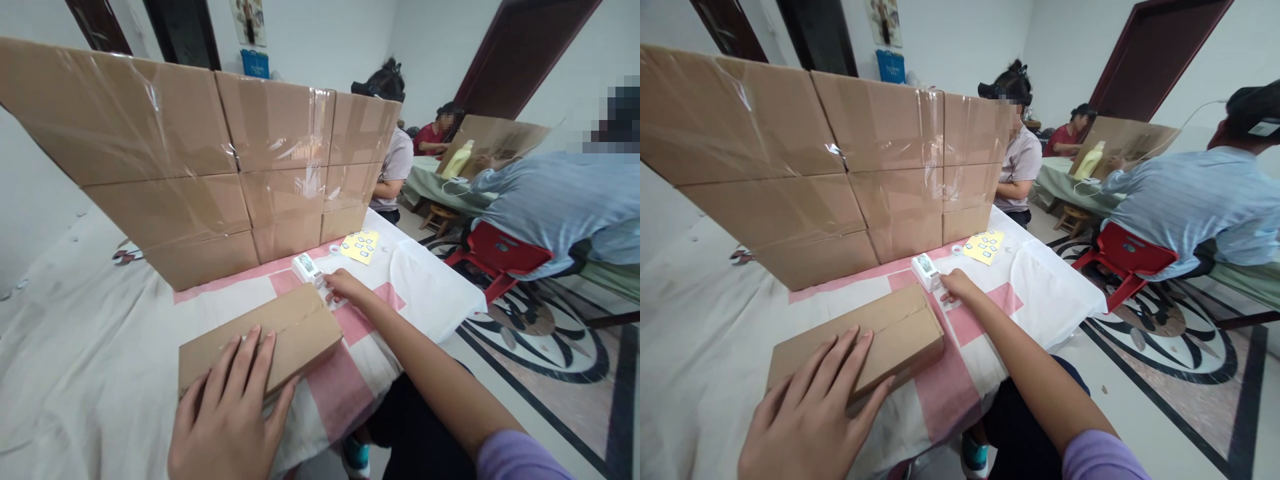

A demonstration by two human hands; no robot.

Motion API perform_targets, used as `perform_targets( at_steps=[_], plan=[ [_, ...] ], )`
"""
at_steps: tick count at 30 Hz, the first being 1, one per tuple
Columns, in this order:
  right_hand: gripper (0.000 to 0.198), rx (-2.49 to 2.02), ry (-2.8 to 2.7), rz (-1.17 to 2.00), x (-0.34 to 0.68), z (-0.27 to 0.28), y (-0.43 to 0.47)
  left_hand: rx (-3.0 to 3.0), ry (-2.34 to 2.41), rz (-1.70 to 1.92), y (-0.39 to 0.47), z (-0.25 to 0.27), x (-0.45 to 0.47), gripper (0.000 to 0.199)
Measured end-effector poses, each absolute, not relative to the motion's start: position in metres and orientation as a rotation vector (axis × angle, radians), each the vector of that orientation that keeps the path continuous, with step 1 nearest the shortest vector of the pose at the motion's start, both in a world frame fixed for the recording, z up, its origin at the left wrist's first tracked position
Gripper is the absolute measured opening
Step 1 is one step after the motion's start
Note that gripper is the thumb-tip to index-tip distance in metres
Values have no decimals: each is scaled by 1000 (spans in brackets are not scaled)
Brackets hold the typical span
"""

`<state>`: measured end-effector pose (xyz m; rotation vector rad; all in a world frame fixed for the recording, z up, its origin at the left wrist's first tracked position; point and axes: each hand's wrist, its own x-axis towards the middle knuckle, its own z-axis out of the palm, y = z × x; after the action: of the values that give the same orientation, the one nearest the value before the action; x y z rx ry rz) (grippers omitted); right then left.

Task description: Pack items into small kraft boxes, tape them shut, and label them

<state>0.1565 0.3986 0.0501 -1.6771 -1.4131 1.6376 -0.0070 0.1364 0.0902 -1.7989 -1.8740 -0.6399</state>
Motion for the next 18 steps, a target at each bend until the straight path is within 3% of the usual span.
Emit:
perform_targets(
  at_steps=[4,12,18],
  plan=[
    [15,-1706,-1429,1716,166,54,399,-1806,-1896,-629,136,90,-7,70],
    [37,-1646,-1484,1732,174,62,401,-1823,-1901,-652,137,88,-8,73],
    [35,-1578,-1492,1659,160,47,403,-1817,-1905,-634,136,89,-8,72]
  ],
)
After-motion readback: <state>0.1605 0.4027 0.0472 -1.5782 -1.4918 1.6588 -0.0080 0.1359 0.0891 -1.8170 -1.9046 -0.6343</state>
